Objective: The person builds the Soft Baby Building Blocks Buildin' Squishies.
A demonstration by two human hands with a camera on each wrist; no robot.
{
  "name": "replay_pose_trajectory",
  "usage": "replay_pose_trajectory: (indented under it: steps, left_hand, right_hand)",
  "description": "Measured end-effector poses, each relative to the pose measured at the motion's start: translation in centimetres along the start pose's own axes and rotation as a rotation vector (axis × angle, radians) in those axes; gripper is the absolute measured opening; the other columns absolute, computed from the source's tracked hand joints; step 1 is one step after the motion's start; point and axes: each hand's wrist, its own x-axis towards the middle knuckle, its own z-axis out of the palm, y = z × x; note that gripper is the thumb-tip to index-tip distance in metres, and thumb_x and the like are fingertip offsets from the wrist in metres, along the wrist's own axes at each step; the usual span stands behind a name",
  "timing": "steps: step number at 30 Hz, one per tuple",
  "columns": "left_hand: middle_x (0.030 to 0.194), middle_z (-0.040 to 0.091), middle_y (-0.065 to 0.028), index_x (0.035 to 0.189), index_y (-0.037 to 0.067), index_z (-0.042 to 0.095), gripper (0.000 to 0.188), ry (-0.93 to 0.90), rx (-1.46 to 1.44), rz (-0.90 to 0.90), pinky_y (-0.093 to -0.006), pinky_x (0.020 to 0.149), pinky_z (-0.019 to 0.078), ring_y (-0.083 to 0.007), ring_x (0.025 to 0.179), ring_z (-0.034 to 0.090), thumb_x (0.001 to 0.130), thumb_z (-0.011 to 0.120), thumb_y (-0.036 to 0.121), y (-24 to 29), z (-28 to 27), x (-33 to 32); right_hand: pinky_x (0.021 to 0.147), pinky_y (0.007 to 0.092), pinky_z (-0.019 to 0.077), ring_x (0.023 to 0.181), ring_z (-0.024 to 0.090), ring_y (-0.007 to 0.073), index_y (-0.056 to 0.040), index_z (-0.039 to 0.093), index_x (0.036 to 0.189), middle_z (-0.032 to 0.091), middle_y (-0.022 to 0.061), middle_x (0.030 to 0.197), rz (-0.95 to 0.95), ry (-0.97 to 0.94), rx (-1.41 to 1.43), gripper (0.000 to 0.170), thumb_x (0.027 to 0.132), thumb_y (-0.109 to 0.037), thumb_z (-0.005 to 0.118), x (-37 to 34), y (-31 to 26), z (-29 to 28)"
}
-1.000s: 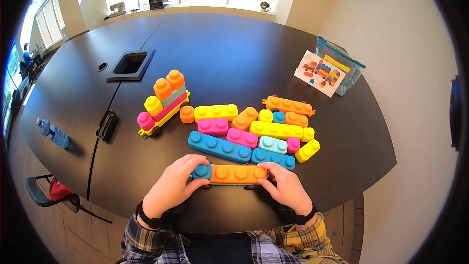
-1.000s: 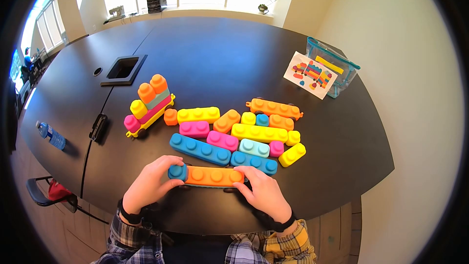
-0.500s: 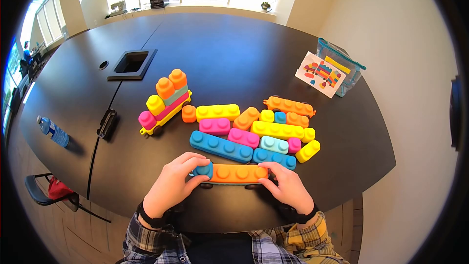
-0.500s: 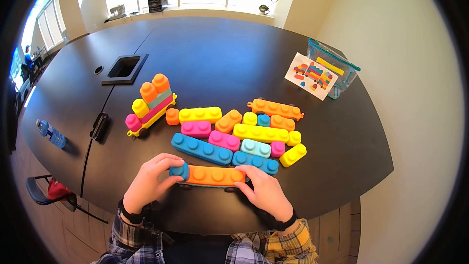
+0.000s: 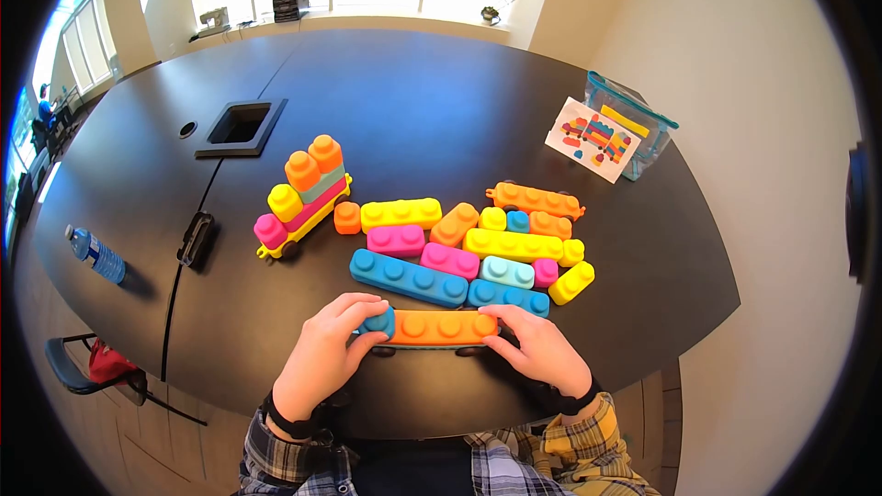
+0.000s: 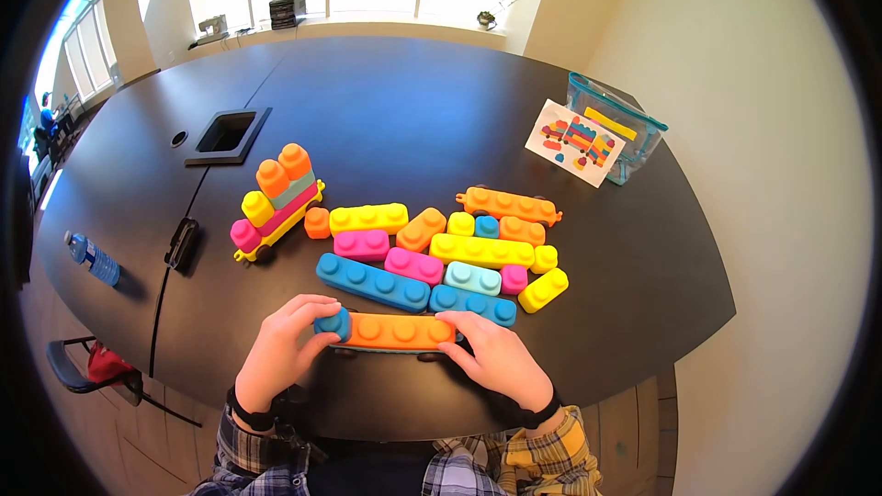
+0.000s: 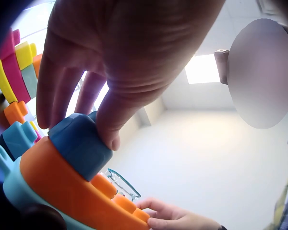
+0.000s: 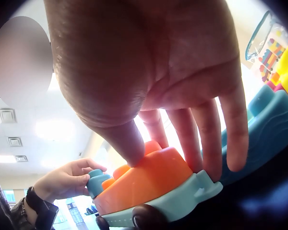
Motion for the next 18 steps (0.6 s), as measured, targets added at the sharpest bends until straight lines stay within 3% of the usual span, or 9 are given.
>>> replay_pose_trajectory:
  steps: [8,11,13,16,18]
  left_hand:
    - [0.121,0.072,-0.0156,0.117,0.0,0.068,0.036,-0.01,-0.005,0.011,-0.041,0.097,0.0568,-0.0373,0.112,0.07,0.084,0.082,0.002,0.0,-0.1,0.2]
    - [0.121,0.072,-0.0157,0.117,0.0,0.068,0.035,-0.01,-0.004,0.008,-0.0409,0.097,0.0568,-0.0372,0.112,0.07,0.084,0.082,0.002,0.0,-0.2,0.0]
    - [0.121,0.072,-0.0157,0.117,0.0,0.068,0.035,-0.01,-0.004,0.003,-0.0408,0.097,0.0568,-0.0372,0.112,0.07,0.085,0.082,0.003,0.0,-0.2,0.1]
    - [0.121,0.072,-0.0156,0.117,0.0,0.068,0.035,-0.015,-0.003,0.003,-0.0408,0.097,0.0568,-0.0372,0.112,0.07,0.085,0.082,0.003,0.0,-0.2,0.1]
    - [0.121,0.072,-0.0156,0.117,0.0,0.068,0.036,-0.021,-0.004,0.006,-0.0407,0.097,0.0567,-0.0372,0.111,0.07,0.085,0.082,0.003,0.0,-0.1,0.1]
  right_hand:
    - [0.092,0.0415,0.0575,0.109,0.071,0.0356,-0.0064,0.064,0.132,0.072,0.0155,0.123,0.003,-0.014,0.032,0.038,0.099,-0.024,0.072,0.0,0.2,-0.6]
    - [0.091,0.0404,0.0576,0.106,0.072,0.035,-0.0059,0.067,0.129,0.072,0.017,0.12,0.041,0.011,0.17,0.037,0.096,-0.019,0.076,0.1,1.4,-2.4]
    - [0.092,0.0403,0.0563,0.105,0.07,0.0349,-0.0041,0.071,0.12,0.071,0.0171,0.113,-0.046,0.322,-0.095,0.03,0.093,-0.015,0.077,0.5,2.7,-4.2]
    - [0.089,0.044,0.055,0.102,0.065,0.0358,-0.0029,0.073,0.109,0.069,0.0148,0.106,0.038,0.433,-0.382,0.023,0.091,-0.016,0.077,2.2,5.7,-6.7]
    - [0.089,0.0437,0.0542,0.104,0.064,0.0341,-0.0045,0.074,0.11,0.068,0.0121,0.106,0.06,0.338,-0.465,0.026,0.088,-0.019,0.079,3.2,9.4,-7.6]
